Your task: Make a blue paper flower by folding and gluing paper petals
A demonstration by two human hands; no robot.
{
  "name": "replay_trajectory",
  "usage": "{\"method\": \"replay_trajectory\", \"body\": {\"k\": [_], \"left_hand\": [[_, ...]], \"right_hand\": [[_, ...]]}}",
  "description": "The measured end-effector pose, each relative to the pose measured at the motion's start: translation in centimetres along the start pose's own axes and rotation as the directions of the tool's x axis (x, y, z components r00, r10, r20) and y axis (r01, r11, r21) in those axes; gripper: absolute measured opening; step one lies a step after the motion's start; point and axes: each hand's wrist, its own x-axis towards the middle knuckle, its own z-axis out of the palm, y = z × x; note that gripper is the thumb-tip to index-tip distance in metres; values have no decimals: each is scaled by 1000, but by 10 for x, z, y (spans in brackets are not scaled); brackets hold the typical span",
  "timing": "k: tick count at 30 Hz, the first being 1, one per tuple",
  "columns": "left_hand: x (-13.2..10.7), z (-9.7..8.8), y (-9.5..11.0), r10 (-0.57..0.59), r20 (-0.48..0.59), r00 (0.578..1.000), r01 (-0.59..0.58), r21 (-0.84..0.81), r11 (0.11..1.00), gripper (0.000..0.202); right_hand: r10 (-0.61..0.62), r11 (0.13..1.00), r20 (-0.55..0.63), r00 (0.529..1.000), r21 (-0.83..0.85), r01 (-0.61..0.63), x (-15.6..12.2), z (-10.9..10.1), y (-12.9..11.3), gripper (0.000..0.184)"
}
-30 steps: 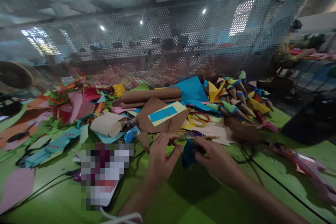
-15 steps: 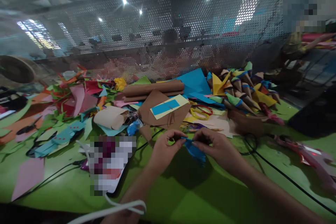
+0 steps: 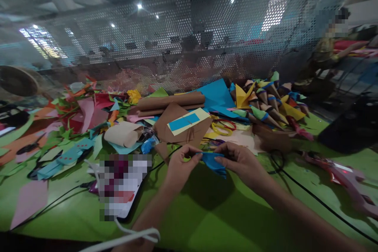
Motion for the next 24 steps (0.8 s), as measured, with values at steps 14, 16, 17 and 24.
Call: {"method": "replay_trajectory", "body": {"k": [14,16,17,24], "left_hand": [[1,4,-7,-22,163,986,-1,137,991,38],[2,2,-9,-61,142,988,53,61,997,38],[2,2,-9,-69,149,986,65,31,997,38],[0,7,-5,-99,254,962,88,55,995,37]], "right_hand": [[-134,979,-16,991,-160,130,-6,-1,-7,25],[-199,961,3,980,-196,195,-7,-3,-11,28],[-230,948,26,973,-220,230,-7,-4,-12,31],[-312,909,0,950,-292,298,-6,1,-8,15]]}}
